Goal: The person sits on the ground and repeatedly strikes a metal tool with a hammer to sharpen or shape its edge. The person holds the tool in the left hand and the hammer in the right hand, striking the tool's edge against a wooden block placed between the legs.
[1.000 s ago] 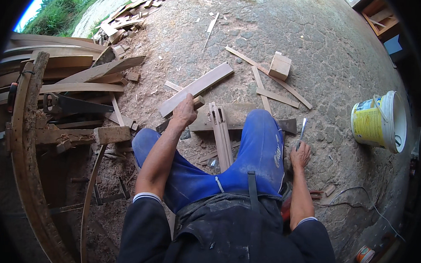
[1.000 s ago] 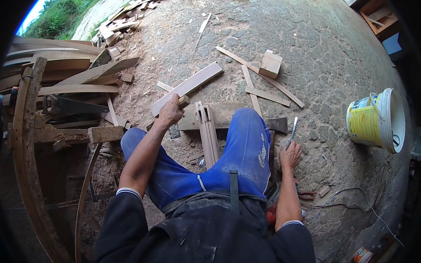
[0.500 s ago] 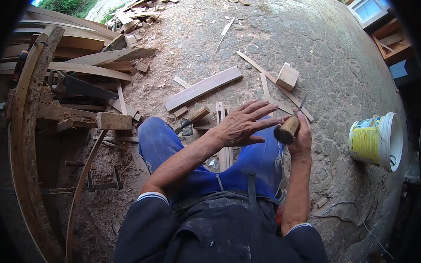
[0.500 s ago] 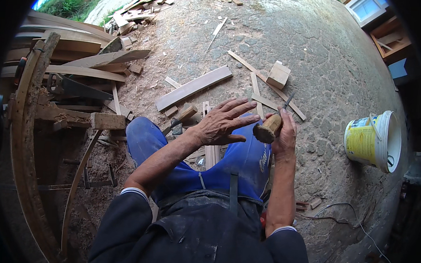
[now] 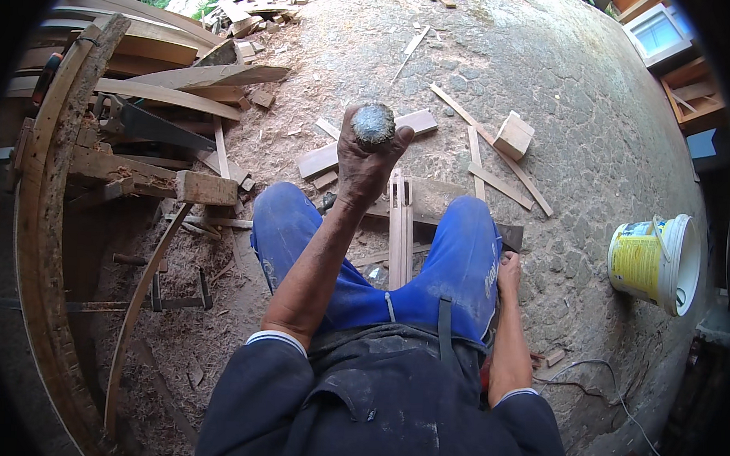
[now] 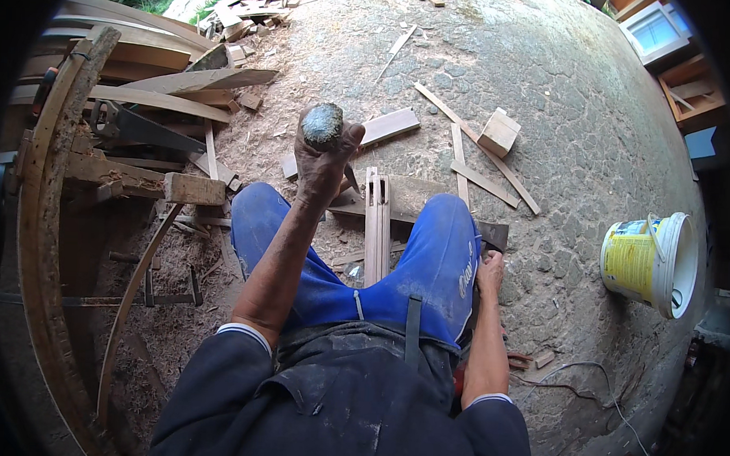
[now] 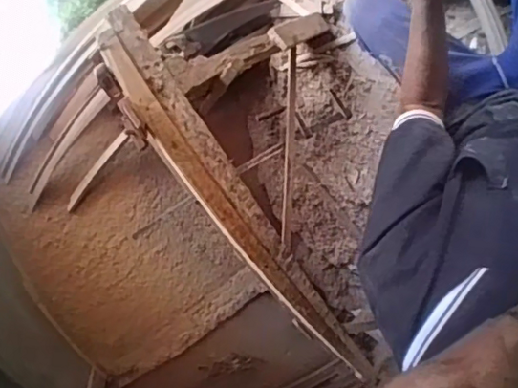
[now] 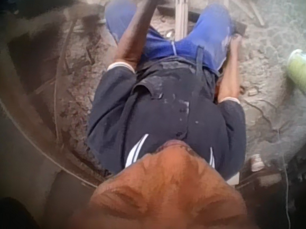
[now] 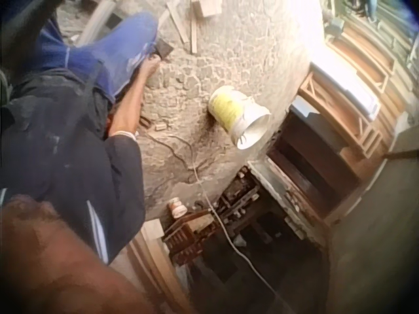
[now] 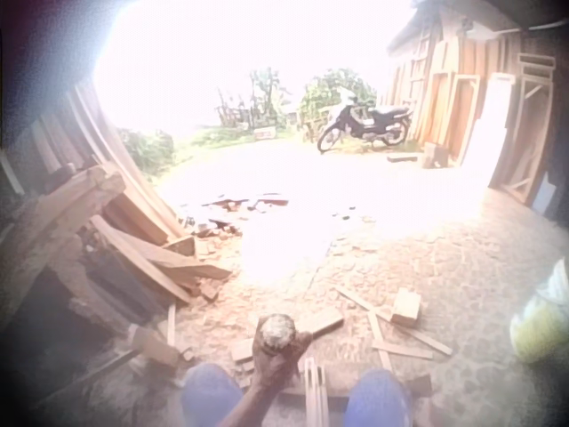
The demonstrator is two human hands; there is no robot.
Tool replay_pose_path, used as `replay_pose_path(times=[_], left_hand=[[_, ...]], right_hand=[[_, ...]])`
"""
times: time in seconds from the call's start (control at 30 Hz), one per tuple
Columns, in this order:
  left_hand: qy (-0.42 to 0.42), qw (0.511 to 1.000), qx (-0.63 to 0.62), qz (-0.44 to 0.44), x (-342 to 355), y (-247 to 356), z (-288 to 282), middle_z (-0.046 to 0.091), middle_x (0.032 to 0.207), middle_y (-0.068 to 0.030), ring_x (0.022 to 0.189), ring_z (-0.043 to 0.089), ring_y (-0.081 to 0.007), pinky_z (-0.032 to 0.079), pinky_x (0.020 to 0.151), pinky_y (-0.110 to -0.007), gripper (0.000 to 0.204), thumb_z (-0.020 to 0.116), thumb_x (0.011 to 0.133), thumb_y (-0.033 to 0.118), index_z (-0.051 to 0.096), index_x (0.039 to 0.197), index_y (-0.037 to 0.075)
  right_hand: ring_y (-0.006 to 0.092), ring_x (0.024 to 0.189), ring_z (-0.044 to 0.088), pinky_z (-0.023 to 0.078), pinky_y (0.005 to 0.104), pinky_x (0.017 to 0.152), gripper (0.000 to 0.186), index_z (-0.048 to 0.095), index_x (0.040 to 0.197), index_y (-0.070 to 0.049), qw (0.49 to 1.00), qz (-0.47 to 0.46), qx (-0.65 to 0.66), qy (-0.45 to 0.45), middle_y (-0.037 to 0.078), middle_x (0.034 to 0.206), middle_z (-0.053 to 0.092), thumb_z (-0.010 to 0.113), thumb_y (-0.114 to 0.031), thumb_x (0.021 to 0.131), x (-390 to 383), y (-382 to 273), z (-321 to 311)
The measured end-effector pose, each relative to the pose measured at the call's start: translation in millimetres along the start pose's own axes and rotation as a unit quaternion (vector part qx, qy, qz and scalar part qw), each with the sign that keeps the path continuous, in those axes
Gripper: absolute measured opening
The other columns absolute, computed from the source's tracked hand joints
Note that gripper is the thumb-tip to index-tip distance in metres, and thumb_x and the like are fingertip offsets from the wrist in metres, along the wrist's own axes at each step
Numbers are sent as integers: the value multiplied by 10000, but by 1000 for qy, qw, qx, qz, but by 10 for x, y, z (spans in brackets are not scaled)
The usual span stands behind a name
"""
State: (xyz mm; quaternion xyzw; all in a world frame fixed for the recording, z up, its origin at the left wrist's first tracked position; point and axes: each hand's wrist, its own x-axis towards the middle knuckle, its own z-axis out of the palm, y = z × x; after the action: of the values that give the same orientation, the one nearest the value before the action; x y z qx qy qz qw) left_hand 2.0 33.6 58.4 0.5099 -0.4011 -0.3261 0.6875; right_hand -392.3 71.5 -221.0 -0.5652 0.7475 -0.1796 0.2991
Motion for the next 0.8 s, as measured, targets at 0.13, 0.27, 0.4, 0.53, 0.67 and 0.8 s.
replay_pose_path(times=[0.13,0.27,0.4,0.53,0.67,0.8], left_hand=[[-80,994,26,-66,-105,-173,-95,628,995,18,905,592,-82,504,805,-261,427,830,907,248,551,1181,74],[-131,990,39,-24,-121,-225,-84,666,1049,-15,991,614,-97,506,888,-282,368,793,926,180,572,1191,53],[-78,996,26,-37,-140,-181,-7,678,1065,-35,1000,642,-126,531,877,-281,425,827,887,143,567,1209,43],[-37,995,95,4,-117,-115,-23,663,1070,-66,1034,648,-142,538,905,-295,453,842,884,199,534,1168,27],[-128,984,109,-52,-92,-77,-66,644,1140,-99,1072,629,-155,513,951,-316,468,801,908,177,493,1223,19],[-118,993,-24,14,-112,-92,20,665,1069,-66,994,652,-131,544,868,-266,453,812,873,65,486,1186,38]], right_hand=[[426,933,668,512,518,874,393,539,1243,-38,997,-77,-22,16,238,1019,684,553,-339,990,-171,665,331],[463,926,648,485,560,891,352,527,1176,-18,998,25,-15,-60,259,971,663,576,-297,967,-67,474,235],[313,699,653,548,464,652,360,528,1167,-51,993,42,52,-100,150,841,631,649,-302,938,-49,-72,-259],[95,474,524,460,251,384,456,534,1267,-97,907,136,373,-143,2,708,519,692,-380,946,-322,-653,-810],[107,486,540,474,265,404,400,525,1236,-51,873,54,477,-90,0,715,521,681,-275,944,-589,-1188,-1136],[99,488,530,467,259,432,386,516,1239,5,893,-33,444,-69,5,705,528,661,-162,921,-660,-1571,-1401]])
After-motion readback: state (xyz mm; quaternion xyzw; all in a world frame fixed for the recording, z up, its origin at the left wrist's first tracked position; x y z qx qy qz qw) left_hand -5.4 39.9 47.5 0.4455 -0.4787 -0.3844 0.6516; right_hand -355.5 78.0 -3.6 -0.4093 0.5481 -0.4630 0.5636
